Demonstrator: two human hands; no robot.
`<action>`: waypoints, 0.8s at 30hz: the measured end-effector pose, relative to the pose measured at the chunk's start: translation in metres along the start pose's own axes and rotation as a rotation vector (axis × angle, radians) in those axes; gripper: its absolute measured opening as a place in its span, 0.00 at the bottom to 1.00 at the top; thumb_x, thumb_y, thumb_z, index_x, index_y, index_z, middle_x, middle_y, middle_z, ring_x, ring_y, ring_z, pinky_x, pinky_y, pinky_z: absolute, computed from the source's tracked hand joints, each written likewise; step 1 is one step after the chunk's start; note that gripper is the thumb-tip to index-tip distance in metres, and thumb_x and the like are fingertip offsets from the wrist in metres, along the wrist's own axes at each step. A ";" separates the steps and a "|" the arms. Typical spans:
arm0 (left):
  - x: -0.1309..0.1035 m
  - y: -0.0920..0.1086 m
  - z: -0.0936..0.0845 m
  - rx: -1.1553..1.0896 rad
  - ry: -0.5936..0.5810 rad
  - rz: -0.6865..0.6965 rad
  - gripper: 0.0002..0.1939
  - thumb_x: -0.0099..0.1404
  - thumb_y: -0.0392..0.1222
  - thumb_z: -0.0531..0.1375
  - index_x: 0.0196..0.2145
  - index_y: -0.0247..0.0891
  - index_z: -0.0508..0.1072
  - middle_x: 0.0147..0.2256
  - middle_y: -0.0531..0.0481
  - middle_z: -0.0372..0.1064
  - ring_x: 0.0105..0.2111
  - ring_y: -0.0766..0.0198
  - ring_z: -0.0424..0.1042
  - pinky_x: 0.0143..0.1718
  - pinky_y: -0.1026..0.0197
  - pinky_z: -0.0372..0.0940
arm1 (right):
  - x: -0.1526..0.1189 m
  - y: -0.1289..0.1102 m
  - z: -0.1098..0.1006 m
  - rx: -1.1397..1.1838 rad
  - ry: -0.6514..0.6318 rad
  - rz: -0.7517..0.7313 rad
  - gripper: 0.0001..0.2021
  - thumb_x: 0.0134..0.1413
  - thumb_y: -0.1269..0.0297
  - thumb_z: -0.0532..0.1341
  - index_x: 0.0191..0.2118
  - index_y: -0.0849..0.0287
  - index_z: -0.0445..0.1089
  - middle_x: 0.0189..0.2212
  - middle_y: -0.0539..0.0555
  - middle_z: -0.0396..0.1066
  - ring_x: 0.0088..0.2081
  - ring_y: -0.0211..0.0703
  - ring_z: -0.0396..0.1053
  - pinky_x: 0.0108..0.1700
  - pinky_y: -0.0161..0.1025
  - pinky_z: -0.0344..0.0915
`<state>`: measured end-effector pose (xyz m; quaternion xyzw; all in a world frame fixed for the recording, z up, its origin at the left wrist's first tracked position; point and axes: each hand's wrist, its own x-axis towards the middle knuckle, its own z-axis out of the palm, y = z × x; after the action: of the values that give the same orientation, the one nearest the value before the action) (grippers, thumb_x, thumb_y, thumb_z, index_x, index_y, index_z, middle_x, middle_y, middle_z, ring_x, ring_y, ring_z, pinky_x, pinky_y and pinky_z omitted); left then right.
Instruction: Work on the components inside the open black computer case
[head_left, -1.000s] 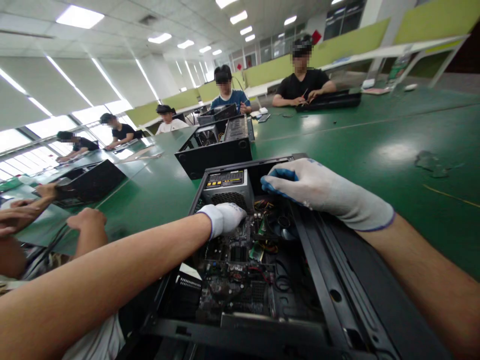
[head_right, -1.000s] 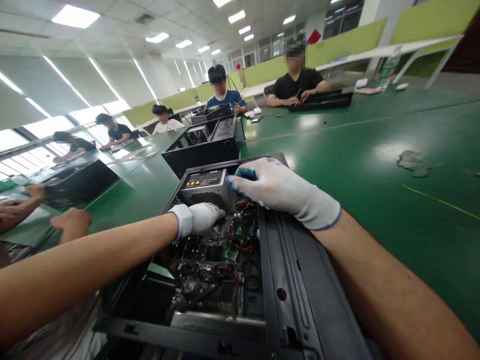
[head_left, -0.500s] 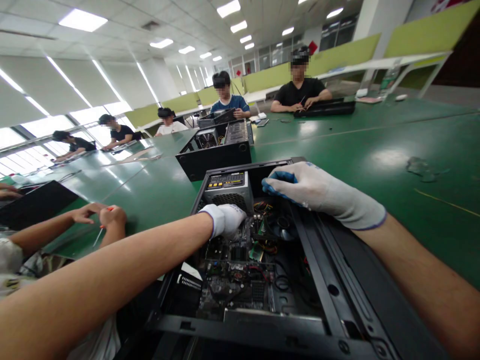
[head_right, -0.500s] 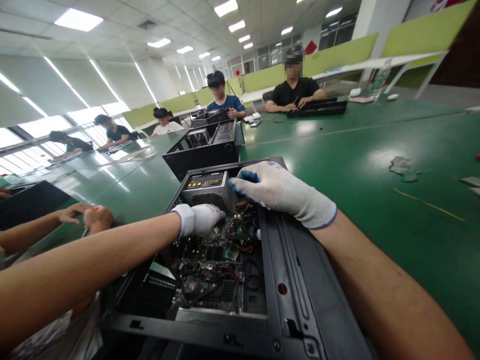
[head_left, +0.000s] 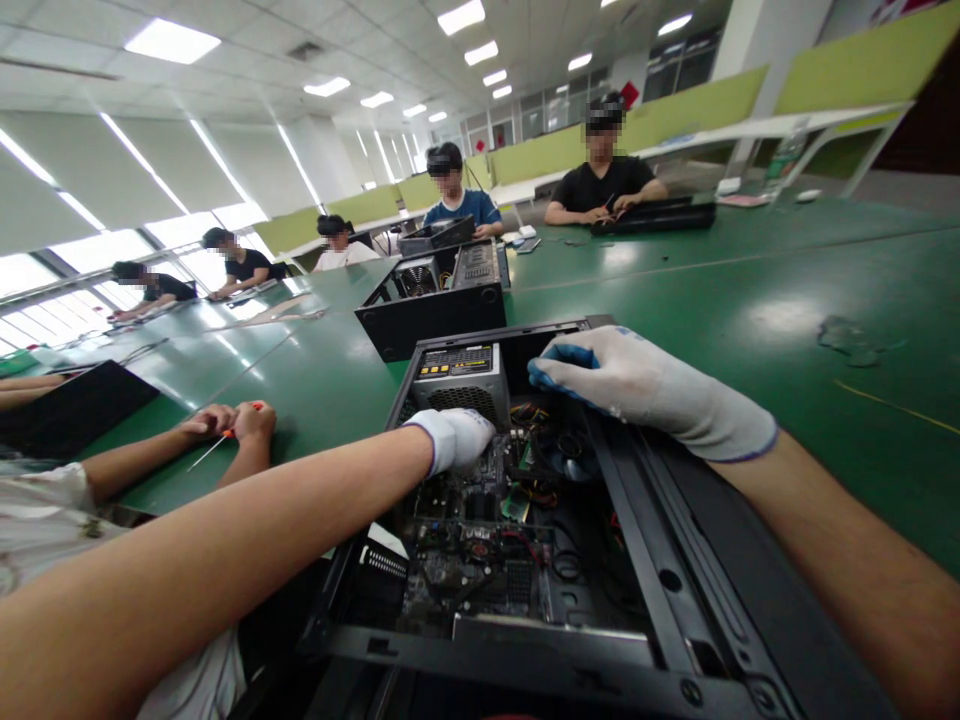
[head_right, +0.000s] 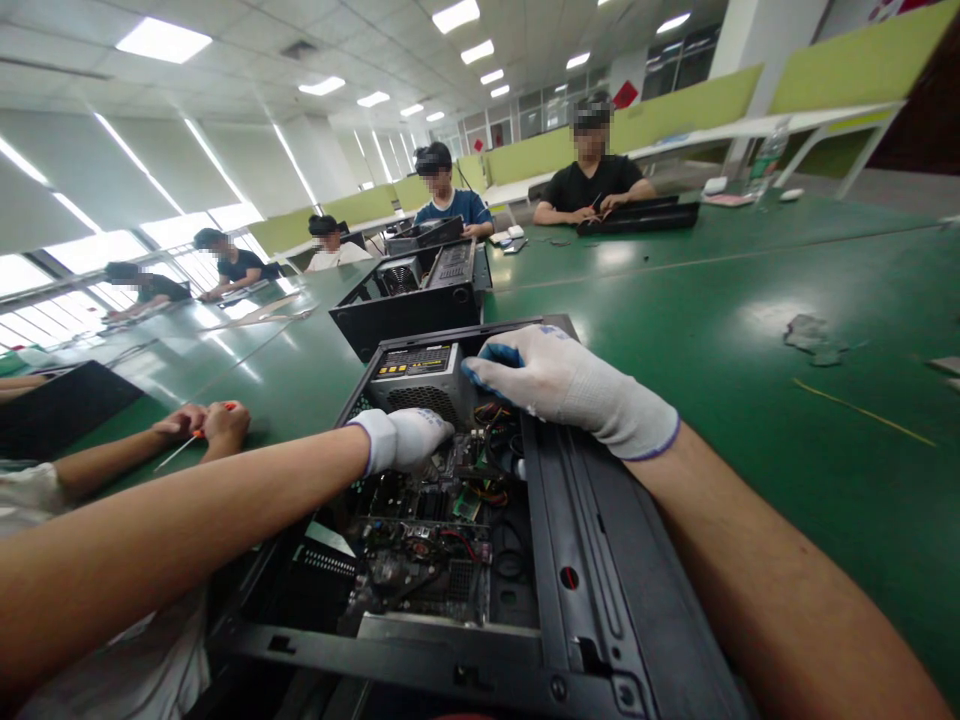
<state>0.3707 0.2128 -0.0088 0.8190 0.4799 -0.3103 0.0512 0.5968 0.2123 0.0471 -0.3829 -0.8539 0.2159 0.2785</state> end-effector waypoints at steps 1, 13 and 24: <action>0.000 0.000 0.000 0.000 -0.002 0.001 0.23 0.56 0.38 0.67 0.50 0.37 0.75 0.52 0.39 0.75 0.53 0.52 0.74 0.56 0.56 0.67 | 0.000 0.000 0.000 -0.004 -0.002 0.001 0.17 0.61 0.51 0.57 0.28 0.58 0.71 0.24 0.47 0.68 0.27 0.37 0.63 0.30 0.36 0.53; -0.002 0.003 -0.002 0.004 -0.031 0.025 0.23 0.56 0.44 0.67 0.49 0.35 0.76 0.51 0.38 0.75 0.51 0.49 0.75 0.53 0.55 0.69 | -0.001 -0.001 0.000 -0.016 -0.019 -0.015 0.18 0.62 0.51 0.56 0.29 0.57 0.72 0.23 0.47 0.69 0.27 0.37 0.62 0.29 0.37 0.52; -0.001 0.000 0.002 0.038 0.000 0.016 0.26 0.55 0.48 0.67 0.50 0.35 0.75 0.51 0.37 0.75 0.50 0.47 0.75 0.51 0.54 0.70 | -0.001 -0.002 0.001 -0.032 -0.009 -0.010 0.19 0.61 0.48 0.56 0.30 0.57 0.74 0.25 0.48 0.70 0.28 0.38 0.63 0.31 0.37 0.52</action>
<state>0.3696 0.2112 -0.0095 0.8238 0.4673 -0.3188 0.0379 0.5960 0.2099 0.0474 -0.3819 -0.8605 0.2024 0.2695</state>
